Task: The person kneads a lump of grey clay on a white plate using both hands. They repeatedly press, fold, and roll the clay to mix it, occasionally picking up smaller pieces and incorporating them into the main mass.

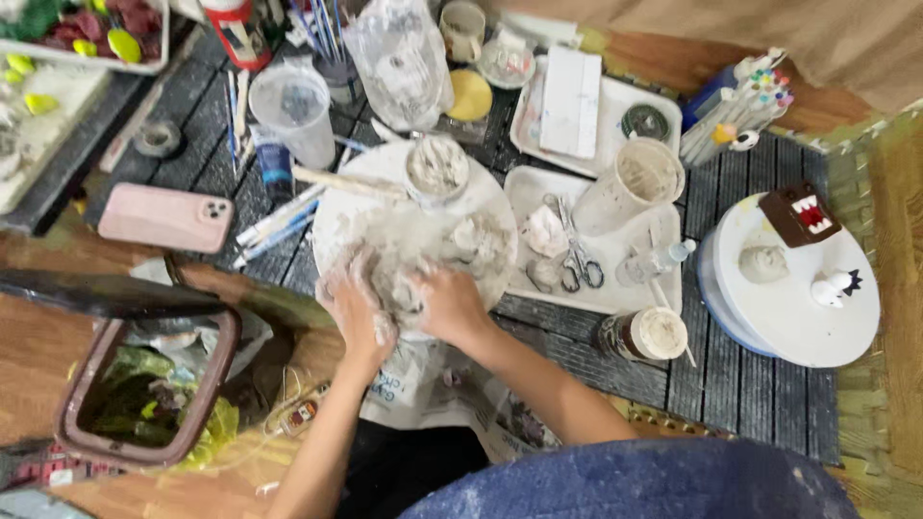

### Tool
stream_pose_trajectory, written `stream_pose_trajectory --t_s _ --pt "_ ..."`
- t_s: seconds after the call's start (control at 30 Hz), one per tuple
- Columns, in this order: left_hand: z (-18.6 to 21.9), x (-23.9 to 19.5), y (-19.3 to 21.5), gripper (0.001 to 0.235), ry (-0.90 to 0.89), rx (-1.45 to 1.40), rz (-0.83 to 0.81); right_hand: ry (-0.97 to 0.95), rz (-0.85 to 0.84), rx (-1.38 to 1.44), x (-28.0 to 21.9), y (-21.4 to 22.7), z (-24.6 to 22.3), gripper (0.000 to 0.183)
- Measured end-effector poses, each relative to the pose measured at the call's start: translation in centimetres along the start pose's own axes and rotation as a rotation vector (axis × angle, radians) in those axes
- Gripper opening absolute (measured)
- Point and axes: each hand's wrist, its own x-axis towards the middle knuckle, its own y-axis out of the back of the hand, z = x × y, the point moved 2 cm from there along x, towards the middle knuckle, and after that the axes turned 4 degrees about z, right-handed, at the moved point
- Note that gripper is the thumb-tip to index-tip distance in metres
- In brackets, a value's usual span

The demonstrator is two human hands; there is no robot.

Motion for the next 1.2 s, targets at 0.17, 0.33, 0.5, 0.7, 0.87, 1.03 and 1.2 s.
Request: stream_pose_trajectory --t_s 0.17,0.33,0.5,0.7,0.87,1.03,1.2 --pt "-0.1 -0.1 0.2 0.068 -0.083 0.083 -0.06 0.112 0.188 0.039 -2.4 -1.1 -0.1 0.063" --pt "0.0 0.5 0.6 0.075 -0.091 0.168 -0.155 0.061 0.261 -0.013 -2.0 2.3 -1.8 0.08" --pt "2.2 0.3 2.0 0.105 -0.321 0.047 -0.181 0.0 0.492 0.343 -2.9 4.7 -1.0 0.073" --pt "5.1 0.4 -1.2 0.074 -0.174 -0.045 -0.315 -0.318 0.976 1.318 -8.1 4.2 2.1 0.067" --pt "5.1 2.0 -2.3 0.063 -0.206 -0.085 -0.393 -0.311 0.915 1.462 -9.6 5.8 3.7 0.075" --pt "6.2 2.3 -2.1 0.056 -0.231 -0.213 -0.268 -0.47 0.673 1.54 -8.3 4.7 3.4 0.077" --pt "6.7 2.5 -2.3 0.04 0.015 -0.338 -0.286 -0.372 0.71 1.721 -7.9 4.5 3.4 0.071"
